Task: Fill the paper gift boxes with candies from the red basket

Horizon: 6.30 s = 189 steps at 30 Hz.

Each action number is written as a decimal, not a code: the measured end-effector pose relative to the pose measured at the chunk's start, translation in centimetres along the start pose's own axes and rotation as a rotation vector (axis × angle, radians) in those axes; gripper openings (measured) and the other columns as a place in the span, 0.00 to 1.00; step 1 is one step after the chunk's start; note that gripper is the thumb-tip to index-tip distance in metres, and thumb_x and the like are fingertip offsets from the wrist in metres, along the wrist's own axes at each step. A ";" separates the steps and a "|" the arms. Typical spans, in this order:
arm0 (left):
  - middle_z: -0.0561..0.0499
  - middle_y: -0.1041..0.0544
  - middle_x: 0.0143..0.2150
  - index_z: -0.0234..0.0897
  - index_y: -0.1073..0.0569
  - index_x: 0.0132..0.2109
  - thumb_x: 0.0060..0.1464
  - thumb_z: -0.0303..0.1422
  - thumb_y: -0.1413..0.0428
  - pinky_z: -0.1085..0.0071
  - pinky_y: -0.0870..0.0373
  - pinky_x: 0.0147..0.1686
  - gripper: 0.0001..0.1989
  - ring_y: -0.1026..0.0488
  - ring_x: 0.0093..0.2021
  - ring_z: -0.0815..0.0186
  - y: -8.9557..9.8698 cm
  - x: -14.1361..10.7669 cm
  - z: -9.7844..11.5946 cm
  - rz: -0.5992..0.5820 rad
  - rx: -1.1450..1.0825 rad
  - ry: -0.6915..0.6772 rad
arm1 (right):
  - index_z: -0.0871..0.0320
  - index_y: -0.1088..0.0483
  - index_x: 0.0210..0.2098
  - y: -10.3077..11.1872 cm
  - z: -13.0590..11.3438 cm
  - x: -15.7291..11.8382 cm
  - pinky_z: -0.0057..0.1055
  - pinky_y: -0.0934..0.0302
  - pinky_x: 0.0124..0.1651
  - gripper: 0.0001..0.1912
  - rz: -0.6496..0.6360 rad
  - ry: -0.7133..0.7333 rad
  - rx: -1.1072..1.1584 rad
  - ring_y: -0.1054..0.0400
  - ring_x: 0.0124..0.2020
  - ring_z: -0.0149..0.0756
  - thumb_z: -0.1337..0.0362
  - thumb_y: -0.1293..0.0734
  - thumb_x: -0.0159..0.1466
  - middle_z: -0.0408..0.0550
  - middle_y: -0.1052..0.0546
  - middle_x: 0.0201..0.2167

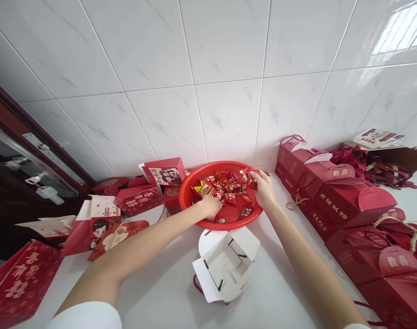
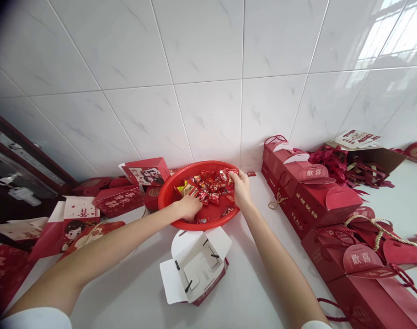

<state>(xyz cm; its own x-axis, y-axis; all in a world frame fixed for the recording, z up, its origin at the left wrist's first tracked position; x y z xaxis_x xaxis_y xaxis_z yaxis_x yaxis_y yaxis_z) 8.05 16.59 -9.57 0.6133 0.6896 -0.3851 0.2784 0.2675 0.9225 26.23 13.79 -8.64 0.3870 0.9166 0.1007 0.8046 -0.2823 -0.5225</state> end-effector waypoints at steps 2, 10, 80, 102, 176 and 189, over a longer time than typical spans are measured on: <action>0.34 0.20 0.42 0.34 0.20 0.38 0.35 0.23 0.34 0.49 0.29 0.52 0.17 0.24 0.49 0.41 -0.3 0.0 0.0 -0.035 0.072 0.035 | 0.55 0.30 0.24 0.0 0.0 0.0 0.29 0.39 0.31 0.14 -0.006 0.001 -0.002 0.35 0.26 0.31 0.55 0.24 0.45 0.38 0.27 0.22; 0.34 0.19 0.42 0.34 0.19 0.40 0.38 0.21 0.36 0.57 0.25 0.47 0.17 0.22 0.47 0.45 0.3 -0.9 0.3 -0.099 0.129 0.067 | 0.55 0.29 0.24 0.1 0.2 0.1 0.28 0.40 0.31 0.13 -0.004 0.008 -0.001 0.35 0.26 0.30 0.56 0.24 0.45 0.39 0.26 0.23; 0.51 0.19 0.37 0.39 0.21 0.48 0.60 0.43 0.46 0.73 0.34 0.36 0.17 0.24 0.36 0.63 1.8 -17.1 1.9 0.060 -0.580 -0.056 | 0.59 0.29 0.27 -2.7 -5.7 -6.8 0.27 0.43 0.27 0.19 -1.071 -0.093 -0.765 0.37 0.25 0.30 0.53 0.22 0.48 0.39 0.29 0.23; 0.49 0.21 0.49 0.41 0.27 0.60 0.49 0.39 0.37 0.69 0.31 0.46 0.30 0.25 0.48 0.57 -0.2 -16.6 0.9 -0.042 -0.606 -0.132 | 0.58 0.36 0.28 -3.4 -5.7 -11.0 0.25 0.55 0.24 0.19 -1.142 -0.030 -1.003 0.46 0.24 0.27 0.52 0.26 0.58 0.37 0.35 0.23; 0.48 0.29 0.65 0.46 0.32 0.64 0.46 0.50 0.34 0.65 0.36 0.60 0.39 0.31 0.62 0.53 0.7 -16.2 2.0 0.103 -0.547 -0.259 | 0.51 0.30 0.57 1.0 -7.8 -10.9 0.33 0.37 0.44 0.22 -1.250 -0.022 -1.446 0.30 0.45 0.43 0.56 0.32 0.63 0.50 0.24 0.48; 0.47 0.24 0.53 0.44 0.29 0.61 0.56 0.38 0.40 0.67 0.28 0.49 0.25 0.24 0.49 0.60 1.1 -16.4 4.1 0.164 -0.766 -0.269 | 0.57 0.27 0.37 -0.4 -8.6 -12.8 0.29 0.44 0.35 0.03 -1.323 0.003 -1.482 0.32 0.35 0.36 0.67 0.34 0.64 0.46 0.24 0.34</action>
<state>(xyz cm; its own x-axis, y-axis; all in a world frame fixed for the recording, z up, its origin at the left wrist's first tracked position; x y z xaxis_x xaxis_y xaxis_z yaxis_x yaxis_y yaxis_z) 1.34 2.82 -2.33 0.7856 0.6007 -0.1479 -0.3505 0.6292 0.6938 24.85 -0.23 -2.47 -0.6592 0.7152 -0.2322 0.2178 0.4772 0.8514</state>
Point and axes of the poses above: each hand's wrist, its own x-axis towards the middle knuckle, its own y-axis out of the back of the hand, z = x × y, the point moved 1 cm from there along x, towards the middle knuckle
